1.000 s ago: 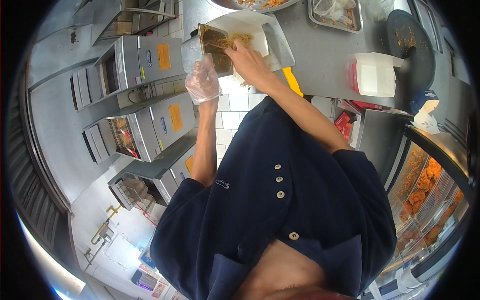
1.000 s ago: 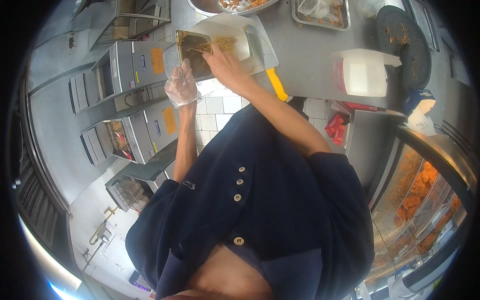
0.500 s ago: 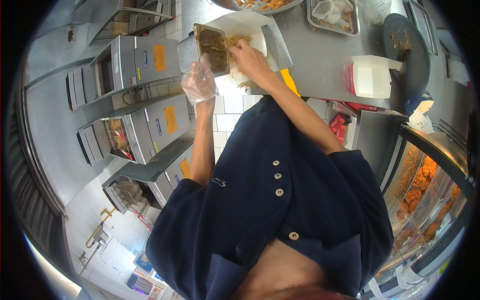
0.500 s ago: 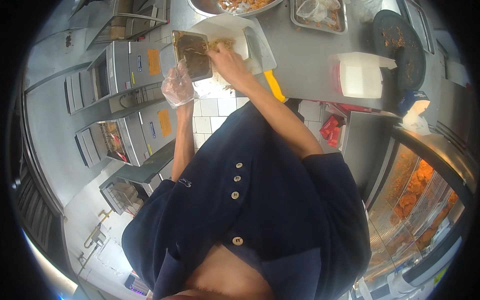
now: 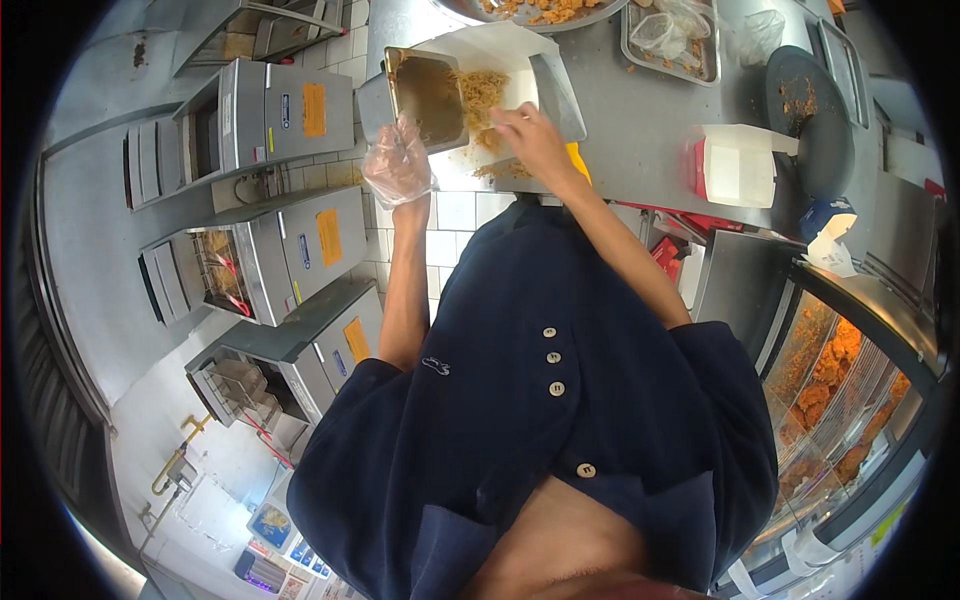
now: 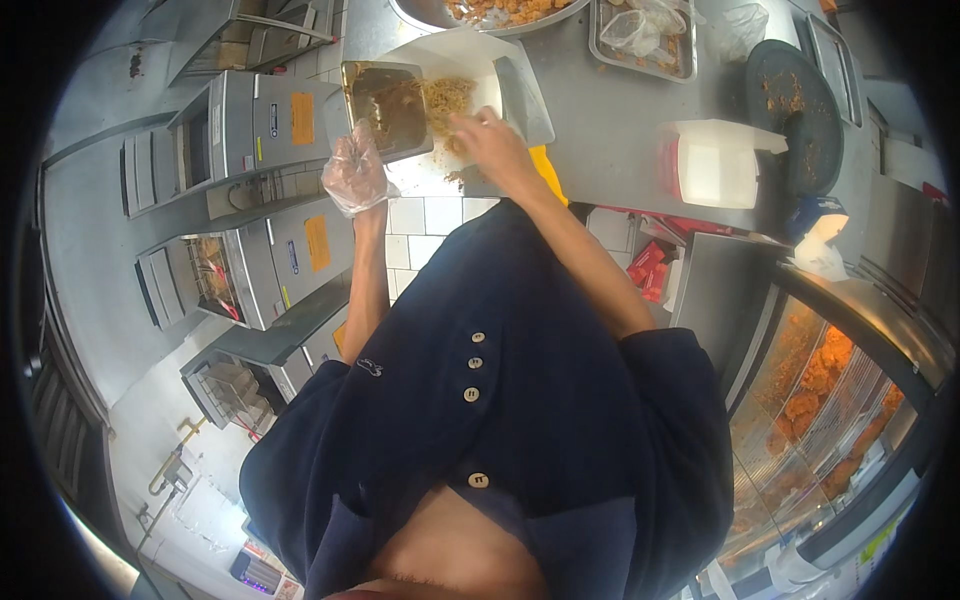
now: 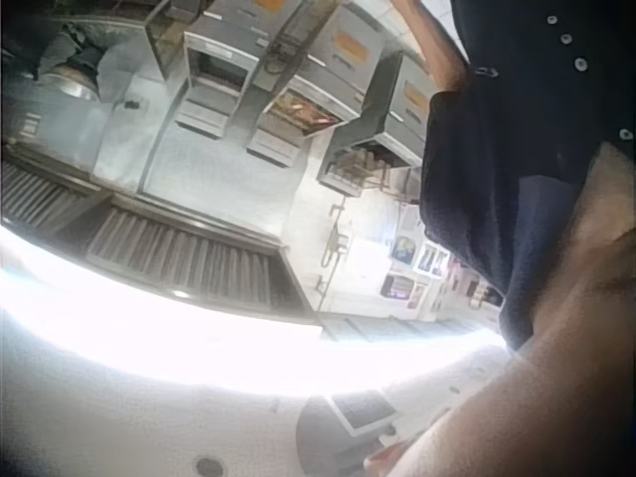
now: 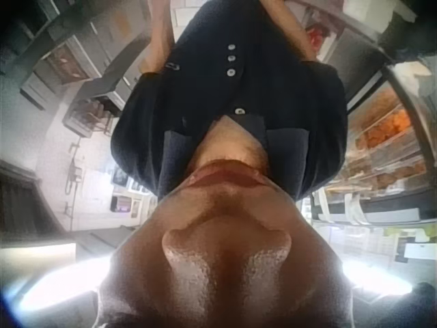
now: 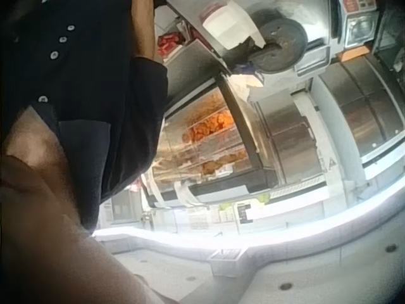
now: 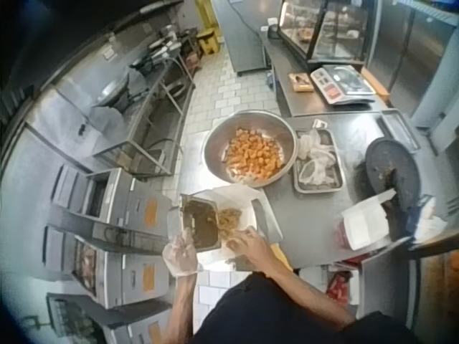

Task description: The person packs meal boxes by weighing chicken on a scale, assembling takeout boxes, and filling the containers with fried chicken from a warmer, rice, noodles, and fried chicken pieces.

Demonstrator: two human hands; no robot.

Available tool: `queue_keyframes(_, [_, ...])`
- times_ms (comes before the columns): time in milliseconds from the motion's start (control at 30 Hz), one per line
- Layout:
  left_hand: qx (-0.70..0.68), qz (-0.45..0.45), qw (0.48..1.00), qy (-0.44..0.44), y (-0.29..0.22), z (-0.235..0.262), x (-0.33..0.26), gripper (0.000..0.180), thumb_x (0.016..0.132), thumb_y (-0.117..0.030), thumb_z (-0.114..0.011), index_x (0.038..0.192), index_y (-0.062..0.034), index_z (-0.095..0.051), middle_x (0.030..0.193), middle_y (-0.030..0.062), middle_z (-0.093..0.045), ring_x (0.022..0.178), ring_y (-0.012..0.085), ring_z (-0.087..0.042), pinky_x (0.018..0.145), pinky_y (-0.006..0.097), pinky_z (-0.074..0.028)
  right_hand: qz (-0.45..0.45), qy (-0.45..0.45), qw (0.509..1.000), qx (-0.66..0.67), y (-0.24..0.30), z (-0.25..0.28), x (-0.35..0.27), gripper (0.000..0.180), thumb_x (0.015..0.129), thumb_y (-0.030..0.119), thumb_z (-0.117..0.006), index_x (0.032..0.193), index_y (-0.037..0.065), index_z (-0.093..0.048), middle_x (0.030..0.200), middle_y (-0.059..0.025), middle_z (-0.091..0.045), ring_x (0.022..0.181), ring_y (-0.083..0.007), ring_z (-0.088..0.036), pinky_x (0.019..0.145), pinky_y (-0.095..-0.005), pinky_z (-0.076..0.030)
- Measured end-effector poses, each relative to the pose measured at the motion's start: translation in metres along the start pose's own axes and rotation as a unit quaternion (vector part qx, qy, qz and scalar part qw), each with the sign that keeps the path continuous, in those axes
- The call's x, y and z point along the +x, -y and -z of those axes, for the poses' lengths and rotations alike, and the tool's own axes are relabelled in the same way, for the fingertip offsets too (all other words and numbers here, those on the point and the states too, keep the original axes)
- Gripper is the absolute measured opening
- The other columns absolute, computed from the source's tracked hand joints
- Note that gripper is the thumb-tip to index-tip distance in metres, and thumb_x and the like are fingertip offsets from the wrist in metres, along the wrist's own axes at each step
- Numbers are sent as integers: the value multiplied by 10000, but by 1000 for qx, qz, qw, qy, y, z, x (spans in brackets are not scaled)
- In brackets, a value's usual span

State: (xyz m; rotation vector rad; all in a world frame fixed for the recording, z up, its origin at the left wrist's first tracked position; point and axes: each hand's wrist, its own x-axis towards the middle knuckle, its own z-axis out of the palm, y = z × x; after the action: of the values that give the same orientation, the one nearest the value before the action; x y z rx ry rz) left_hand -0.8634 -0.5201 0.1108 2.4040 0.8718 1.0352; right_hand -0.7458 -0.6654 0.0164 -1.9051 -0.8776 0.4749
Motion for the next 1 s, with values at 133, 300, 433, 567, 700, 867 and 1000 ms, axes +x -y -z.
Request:
queue_keyframes(133, [-69,-30,997,-9,-2,-4,0,243,917,-117,-649,718,-9,-561,531,109,-489,452,183,-412,442,338,-357,-39,-52,997,43,-4,8,4,301,936,218,-610,1221,129,-651,943,-117,-557,823,-297,-599,750,-394,-484])
queue_keyframes(300, [-38,-17,998,37,-3,-3,4,122,912,-62,-619,816,12,-605,656,139,-602,561,197,-560,520,333,-459,70,21,997,7,17,-25,18,291,956,205,-595,1234,139,-652,931,-121,-553,757,-284,-602,710,-374,-489])
queue_keyframes(433, [-26,22,999,17,-1,1,6,212,920,-109,-643,748,-8,-571,562,118,-527,479,175,-444,463,337,-380,-1,-30,999,-39,12,-17,19,285,955,199,-595,1224,131,-659,916,-127,-558,754,-277,-605,712,-371,-490])
queue_keyframes(567, [-57,34,997,26,5,-2,2,215,919,-109,-646,743,-4,-583,578,121,-560,492,166,-486,476,327,-405,-40,-109,993,5,6,-1,1,283,940,190,-598,1205,118,-666,913,-134,-582,768,-288,-609,724,-385,-498])
queue_keyframes(700, [-67,18,997,22,4,-6,4,240,919,-114,-648,715,0,-596,609,116,-607,509,163,-544,487,316,-430,35,-36,998,31,38,-16,15,287,939,173,-587,1205,91,-661,927,-153,-591,782,-303,-610,734,-380,-500])
queue_keyframes(867, [-69,34,997,24,1,-3,9,255,911,-129,-666,703,3,-601,613,112,-615,522,151,-548,502,316,-439,4,-59,998,-8,31,-27,27,284,941,163,-573,1199,74,-651,956,-182,-585,844,-348,-610,759,-413,-497])
queue_keyframes(1000, [-14,30,999,8,9,-10,8,250,902,-131,-678,701,-6,-600,565,104,-572,504,143,-517,498,330,-426,-70,-58,995,29,25,2,2,279,945,170,-562,1195,75,-643,1010,-202,-580,917,-386,-604,797,-449,-491])
